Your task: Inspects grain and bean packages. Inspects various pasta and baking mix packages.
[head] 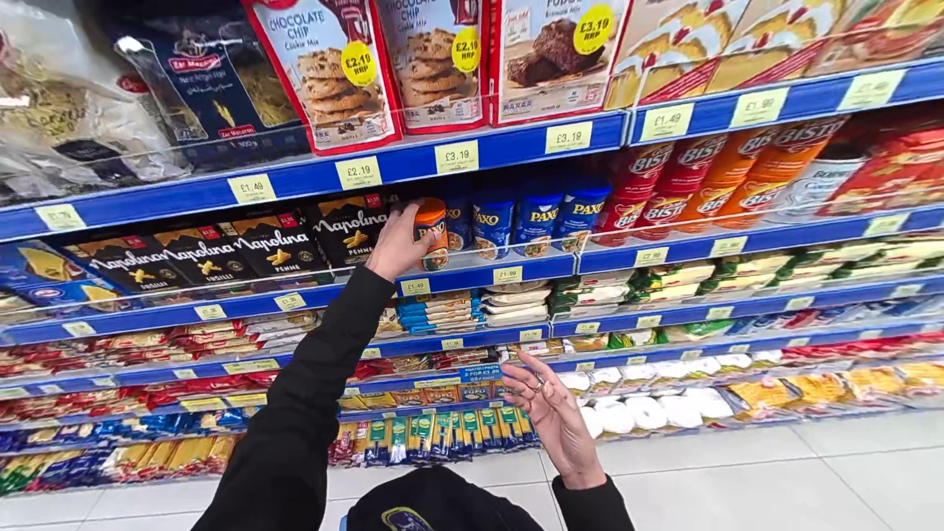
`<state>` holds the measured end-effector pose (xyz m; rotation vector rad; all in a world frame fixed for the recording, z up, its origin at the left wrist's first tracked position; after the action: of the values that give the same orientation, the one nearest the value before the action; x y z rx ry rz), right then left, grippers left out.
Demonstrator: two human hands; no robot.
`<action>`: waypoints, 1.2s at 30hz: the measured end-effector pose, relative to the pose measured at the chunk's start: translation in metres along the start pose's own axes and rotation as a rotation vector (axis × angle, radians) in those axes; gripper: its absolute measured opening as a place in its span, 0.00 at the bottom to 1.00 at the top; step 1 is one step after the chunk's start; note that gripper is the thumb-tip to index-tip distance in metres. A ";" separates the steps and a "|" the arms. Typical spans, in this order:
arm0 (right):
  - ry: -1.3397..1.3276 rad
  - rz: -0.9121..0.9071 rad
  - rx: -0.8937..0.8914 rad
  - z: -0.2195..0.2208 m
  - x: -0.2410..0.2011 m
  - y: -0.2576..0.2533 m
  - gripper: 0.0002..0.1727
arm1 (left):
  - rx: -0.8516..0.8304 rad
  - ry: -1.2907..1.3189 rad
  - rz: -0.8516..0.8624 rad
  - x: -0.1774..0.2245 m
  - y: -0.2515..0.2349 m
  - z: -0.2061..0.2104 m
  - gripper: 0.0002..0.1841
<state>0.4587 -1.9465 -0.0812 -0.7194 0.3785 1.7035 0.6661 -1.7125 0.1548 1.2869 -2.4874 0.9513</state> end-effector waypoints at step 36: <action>-0.009 0.246 0.126 0.097 0.049 0.229 0.28 | 0.523 1.381 -0.363 0.177 0.476 0.085 0.18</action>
<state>0.2082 -1.9105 -0.0685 -0.5907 0.5822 1.8936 0.1951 -1.6833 -0.0526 0.6488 -0.9563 1.6320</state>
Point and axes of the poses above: each hand's wrist, its own y-axis away from the middle knuckle, its own z-axis out of the palm, x = y × z, the point moved 3 cm from there along -y, towards the middle knuckle, and after that the axes turned 12 degrees about z, right-handed, at the moved point
